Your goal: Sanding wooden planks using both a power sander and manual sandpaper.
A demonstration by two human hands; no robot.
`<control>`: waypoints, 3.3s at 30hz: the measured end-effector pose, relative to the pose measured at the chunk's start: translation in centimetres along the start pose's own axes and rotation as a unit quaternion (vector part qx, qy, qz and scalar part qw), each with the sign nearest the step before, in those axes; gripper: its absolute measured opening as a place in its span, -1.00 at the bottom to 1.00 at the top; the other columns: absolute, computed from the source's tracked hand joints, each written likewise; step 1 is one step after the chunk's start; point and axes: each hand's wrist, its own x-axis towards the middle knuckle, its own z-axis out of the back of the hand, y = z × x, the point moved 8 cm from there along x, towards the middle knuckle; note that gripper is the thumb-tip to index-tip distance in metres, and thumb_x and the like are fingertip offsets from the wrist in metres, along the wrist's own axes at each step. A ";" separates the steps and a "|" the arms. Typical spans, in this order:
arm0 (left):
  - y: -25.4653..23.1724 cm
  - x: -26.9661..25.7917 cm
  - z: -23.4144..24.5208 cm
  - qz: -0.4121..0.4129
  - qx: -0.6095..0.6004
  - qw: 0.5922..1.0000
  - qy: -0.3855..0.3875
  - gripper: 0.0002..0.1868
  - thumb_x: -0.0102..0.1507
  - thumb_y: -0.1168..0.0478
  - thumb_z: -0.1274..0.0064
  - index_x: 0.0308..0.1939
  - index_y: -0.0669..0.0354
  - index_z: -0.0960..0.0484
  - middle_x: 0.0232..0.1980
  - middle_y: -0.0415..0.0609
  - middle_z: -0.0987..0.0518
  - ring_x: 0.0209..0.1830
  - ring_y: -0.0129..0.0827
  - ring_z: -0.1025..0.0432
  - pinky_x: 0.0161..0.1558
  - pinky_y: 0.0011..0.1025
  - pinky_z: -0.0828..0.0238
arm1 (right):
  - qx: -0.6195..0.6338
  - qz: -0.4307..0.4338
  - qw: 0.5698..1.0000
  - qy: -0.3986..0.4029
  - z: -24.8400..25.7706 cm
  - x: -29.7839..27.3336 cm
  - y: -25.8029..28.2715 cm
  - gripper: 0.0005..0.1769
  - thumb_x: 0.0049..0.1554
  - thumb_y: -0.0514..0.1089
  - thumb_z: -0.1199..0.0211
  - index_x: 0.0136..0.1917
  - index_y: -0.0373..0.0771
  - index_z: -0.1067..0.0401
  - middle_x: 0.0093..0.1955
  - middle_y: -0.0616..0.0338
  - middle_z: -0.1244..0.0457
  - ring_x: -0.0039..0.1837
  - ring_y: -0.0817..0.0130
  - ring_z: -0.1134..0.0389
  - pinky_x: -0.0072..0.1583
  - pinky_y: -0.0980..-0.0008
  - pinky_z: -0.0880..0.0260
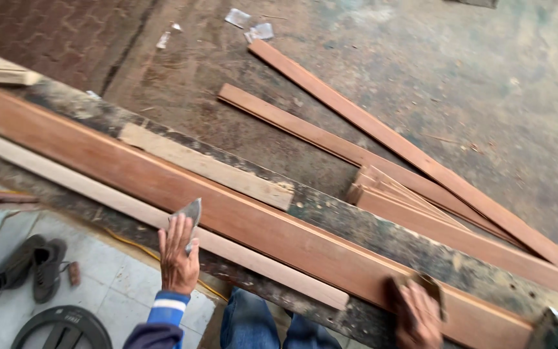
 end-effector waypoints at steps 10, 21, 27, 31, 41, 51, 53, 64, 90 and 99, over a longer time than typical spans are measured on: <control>14.7 -2.9 11.2 0.242 -0.038 0.947 -0.208 -0.49 0.52 0.12 0.36 0.51 0.28 -0.28 0.57 0.25 -0.27 0.60 0.13 -0.12 0.56 0.20 0.23 | 0.054 0.094 0.994 0.005 -16.0 2.3 8.5 -0.32 -0.03 -0.27 -0.30 0.39 -0.26 -0.35 0.49 -0.04 -0.17 0.49 -0.02 -0.22 0.47 0.08 -0.20; 28.0 18.6 12.8 -0.076 0.074 0.994 -0.033 -0.27 0.18 0.28 0.06 0.47 0.28 -0.28 0.56 0.20 -0.24 0.61 0.05 -0.05 0.55 0.23 0.23 | 0.026 0.096 0.988 0.122 -38.4 16.8 40.5 -0.40 0.05 -0.29 -0.23 0.38 -0.30 -0.36 0.41 -0.11 -0.23 0.44 -0.10 -0.21 0.43 0.08 -0.22; 32.3 21.1 7.2 -0.339 0.074 0.909 0.231 -0.08 -0.09 0.41 0.06 0.44 0.25 -0.27 0.54 0.18 -0.22 0.58 0.00 -0.05 0.54 -0.01 0.14 | -0.081 -0.155 0.984 -0.026 -27.3 13.0 29.7 -0.46 0.19 -0.31 -0.17 0.45 -0.26 -0.36 0.38 -0.09 -0.25 0.40 -0.04 -0.25 0.43 0.10 -0.25; 32.6 21.9 7.1 -0.392 -0.005 0.893 0.220 -0.08 -0.13 0.37 0.07 0.40 0.24 -0.28 0.50 0.17 -0.22 0.54 0.02 -0.04 0.49 0.03 0.16 | -0.143 -0.241 0.956 -0.091 -23.5 10.4 23.0 -0.47 0.21 -0.33 -0.14 0.45 -0.26 -0.37 0.37 -0.11 -0.25 0.38 -0.03 -0.27 0.42 0.09 -0.27; 32.9 22.2 7.7 -0.389 -0.033 0.901 0.189 -0.21 0.07 0.32 0.15 0.45 0.09 -0.26 0.54 0.01 -0.21 0.58 -0.17 -0.03 0.55 -0.07 0.21 | 0.092 -0.052 0.994 0.025 -40.1 21.4 47.1 -0.20 0.00 -0.52 -0.08 0.48 -0.09 -0.38 0.52 0.01 -0.21 0.60 0.08 -0.16 0.56 0.03 -0.11; 34.0 21.6 6.9 -0.368 -0.032 0.905 0.211 -0.27 0.17 0.24 0.18 0.48 0.05 -0.21 0.57 -0.01 -0.16 0.60 -0.22 0.02 0.56 -0.10 0.26 | -0.059 -0.401 0.889 -0.214 -26.5 15.9 29.7 -0.59 0.30 -0.14 -0.07 0.39 -0.23 -0.37 0.27 0.02 -0.33 0.28 0.19 -0.35 0.34 0.17 -0.42; 34.0 21.9 6.8 -0.365 -0.033 0.906 0.213 -0.26 0.16 0.23 0.17 0.47 0.06 -0.21 0.56 -0.01 -0.16 0.60 -0.22 0.02 0.56 -0.09 0.26 | -0.073 -0.306 0.935 -0.166 -32.9 18.4 36.3 -0.57 0.28 -0.17 -0.07 0.39 -0.24 -0.38 0.35 -0.04 -0.30 0.42 0.07 -0.25 0.44 0.05 -0.24; 33.6 22.1 6.9 -0.364 -0.019 0.904 0.224 -0.22 0.09 0.29 0.20 0.46 0.08 -0.22 0.57 -0.01 -0.16 0.60 -0.19 0.02 0.56 -0.08 0.27 | -0.055 -0.206 0.971 -0.109 -29.0 16.2 32.5 -0.56 0.22 -0.27 -0.16 0.37 -0.21 -0.41 0.42 -0.01 -0.27 0.50 0.07 -0.25 0.55 0.07 -0.17; 32.8 22.3 7.8 -0.366 -0.035 0.909 0.195 -0.28 0.15 0.25 0.15 0.46 0.08 -0.26 0.55 0.01 -0.20 0.59 -0.17 -0.02 0.55 -0.08 0.22 | 0.018 -0.117 0.990 -0.081 -40.7 19.4 45.3 -0.40 0.12 -0.27 -0.22 0.44 -0.13 -0.37 0.48 -0.01 -0.22 0.56 -0.01 -0.17 0.54 0.05 -0.15; 33.0 22.7 7.8 -0.364 -0.019 0.907 0.208 -0.26 0.11 0.28 0.17 0.45 0.08 -0.29 0.55 0.01 -0.22 0.58 -0.16 -0.05 0.54 -0.08 0.16 | -0.088 -0.309 0.935 -0.148 -29.9 16.4 32.3 -0.51 0.27 -0.12 -0.17 0.43 -0.28 -0.34 0.40 -0.14 -0.26 0.43 -0.05 -0.26 0.45 0.07 -0.26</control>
